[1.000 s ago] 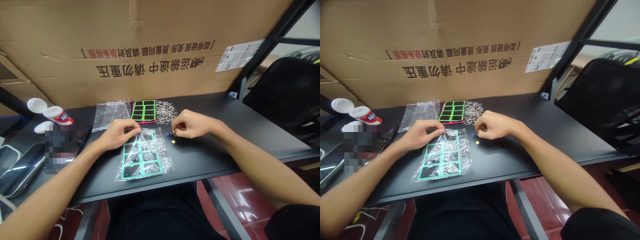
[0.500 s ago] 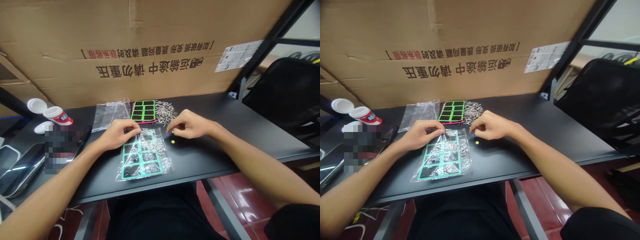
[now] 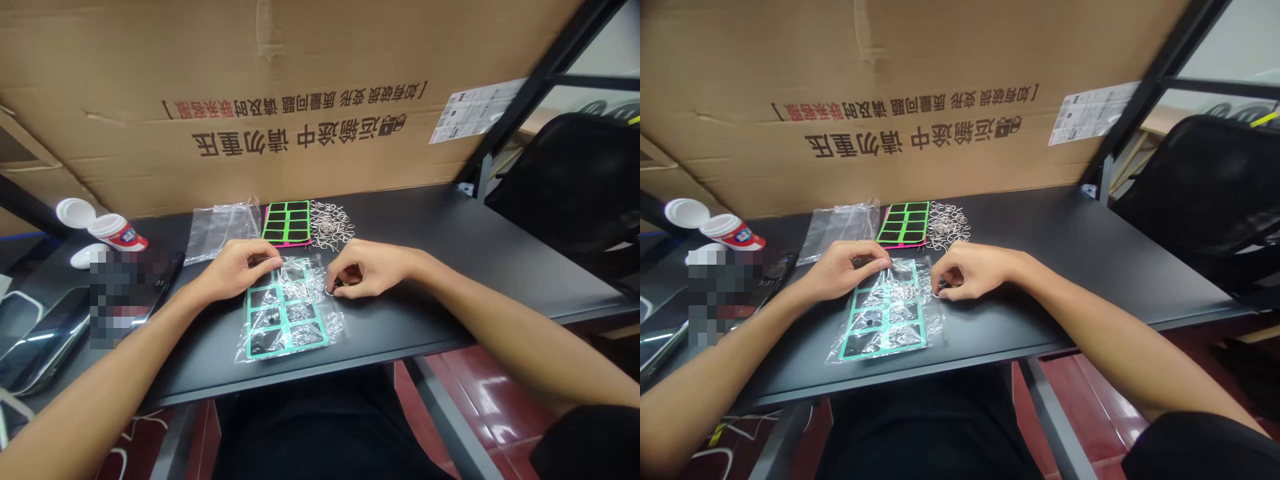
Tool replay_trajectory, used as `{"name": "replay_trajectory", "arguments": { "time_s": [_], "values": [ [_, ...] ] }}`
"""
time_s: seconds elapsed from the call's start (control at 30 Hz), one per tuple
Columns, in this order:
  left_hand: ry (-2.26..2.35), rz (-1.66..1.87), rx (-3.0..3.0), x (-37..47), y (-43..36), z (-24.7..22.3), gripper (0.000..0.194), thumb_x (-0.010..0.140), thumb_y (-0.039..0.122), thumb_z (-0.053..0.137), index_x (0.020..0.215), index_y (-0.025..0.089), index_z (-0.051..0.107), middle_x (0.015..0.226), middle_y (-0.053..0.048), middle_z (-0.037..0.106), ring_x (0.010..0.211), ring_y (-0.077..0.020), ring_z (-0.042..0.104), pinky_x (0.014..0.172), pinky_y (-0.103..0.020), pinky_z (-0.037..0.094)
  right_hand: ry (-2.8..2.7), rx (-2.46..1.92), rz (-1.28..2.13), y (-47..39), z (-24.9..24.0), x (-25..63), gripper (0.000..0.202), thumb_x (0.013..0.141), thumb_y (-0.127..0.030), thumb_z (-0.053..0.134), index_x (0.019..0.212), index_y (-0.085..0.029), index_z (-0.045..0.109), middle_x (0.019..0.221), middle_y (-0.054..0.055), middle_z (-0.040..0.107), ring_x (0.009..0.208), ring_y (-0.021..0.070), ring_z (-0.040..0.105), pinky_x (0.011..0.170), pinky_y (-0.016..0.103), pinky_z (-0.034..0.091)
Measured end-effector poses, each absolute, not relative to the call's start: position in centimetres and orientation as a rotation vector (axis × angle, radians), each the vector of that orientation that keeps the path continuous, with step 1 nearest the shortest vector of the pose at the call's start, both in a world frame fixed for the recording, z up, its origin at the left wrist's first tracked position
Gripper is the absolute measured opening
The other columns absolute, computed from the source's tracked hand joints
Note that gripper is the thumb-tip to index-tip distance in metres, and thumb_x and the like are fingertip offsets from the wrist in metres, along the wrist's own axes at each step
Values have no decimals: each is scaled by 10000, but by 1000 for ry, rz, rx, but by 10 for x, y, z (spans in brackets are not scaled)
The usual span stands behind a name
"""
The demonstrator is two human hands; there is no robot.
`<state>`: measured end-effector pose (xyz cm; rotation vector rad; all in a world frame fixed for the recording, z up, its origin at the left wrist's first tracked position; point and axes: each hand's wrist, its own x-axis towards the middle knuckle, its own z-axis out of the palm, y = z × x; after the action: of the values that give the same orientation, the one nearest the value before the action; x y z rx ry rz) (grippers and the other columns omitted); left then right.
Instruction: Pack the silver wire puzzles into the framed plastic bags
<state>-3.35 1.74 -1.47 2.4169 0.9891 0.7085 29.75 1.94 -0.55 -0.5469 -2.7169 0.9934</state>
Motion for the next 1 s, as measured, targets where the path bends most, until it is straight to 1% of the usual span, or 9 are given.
{"name": "replay_trajectory", "arguments": {
  "time_s": [0.17,0.4,0.5,0.6,0.67,0.73,0.83,0.93,1.0],
  "values": [
    [991,716,2415,-33,17,-14,290,1066,462,685,968,213,794,942,-39,799,834,-186,712,801,-310,543,-2720,-656,965,24,-6,300,194,939,-274,730,1094,-185,805,688,-42,637,593,116,547,614,231,425],
    [1000,713,2408,-32,17,-13,285,1065,461,684,975,217,801,935,-35,799,834,-182,711,796,-307,534,-2739,-816,887,28,-4,302,86,971,-273,695,956,-198,734,777,-5,726,672,143,635,652,256,449],
    [1002,713,2410,-32,17,-14,283,1066,460,681,986,218,802,939,-36,801,832,-183,712,792,-309,535,-2700,-973,642,34,-7,307,81,975,-267,680,970,-204,731,850,25,758,743,176,664,677,282,437],
    [1000,713,2411,-32,16,-14,276,1066,451,681,983,217,801,938,-33,800,829,-179,709,783,-305,532,-2587,-1132,287,42,-12,313,146,982,-271,661,1077,-201,745,1081,87,794,862,219,689,741,317,435],
    [998,710,2409,-32,16,-14,276,1066,449,681,977,216,799,931,-30,796,824,-176,705,779,-303,529,-2503,-1173,197,45,-14,315,209,981,-253,639,1152,-192,742,1178,106,788,870,221,689,775,328,444],
    [996,713,2406,-33,16,-14,280,1066,451,682,973,214,797,922,-28,792,816,-173,701,774,-302,527,-2434,-1178,194,45,-13,316,234,955,-208,622,1156,-183,739,1158,99,792,839,211,680,780,325,449],
    [991,715,2410,-33,17,-14,287,1066,459,683,969,213,796,918,-27,789,816,-173,698,778,-303,527,-2437,-1186,222,42,-9,314,196,908,-168,616,1054,-194,743,1003,55,796,790,199,665,746,311,430],
    [994,713,2408,-33,18,-15,283,1066,456,686,973,213,798,928,-25,793,826,-172,702,788,-297,525,-2525,-1266,257,41,-8,312,132,898,-177,625,935,-218,745,861,24,777,735,193,653,716,307,404],
    [995,713,2402,-32,18,-15,275,1065,450,689,972,214,797,934,-24,794,831,-171,704,793,-293,523,-2535,-1344,251,42,-9,311,112,919,-212,637,906,-226,748,835,26,774,722,196,653,706,309,395]
  ]
}}
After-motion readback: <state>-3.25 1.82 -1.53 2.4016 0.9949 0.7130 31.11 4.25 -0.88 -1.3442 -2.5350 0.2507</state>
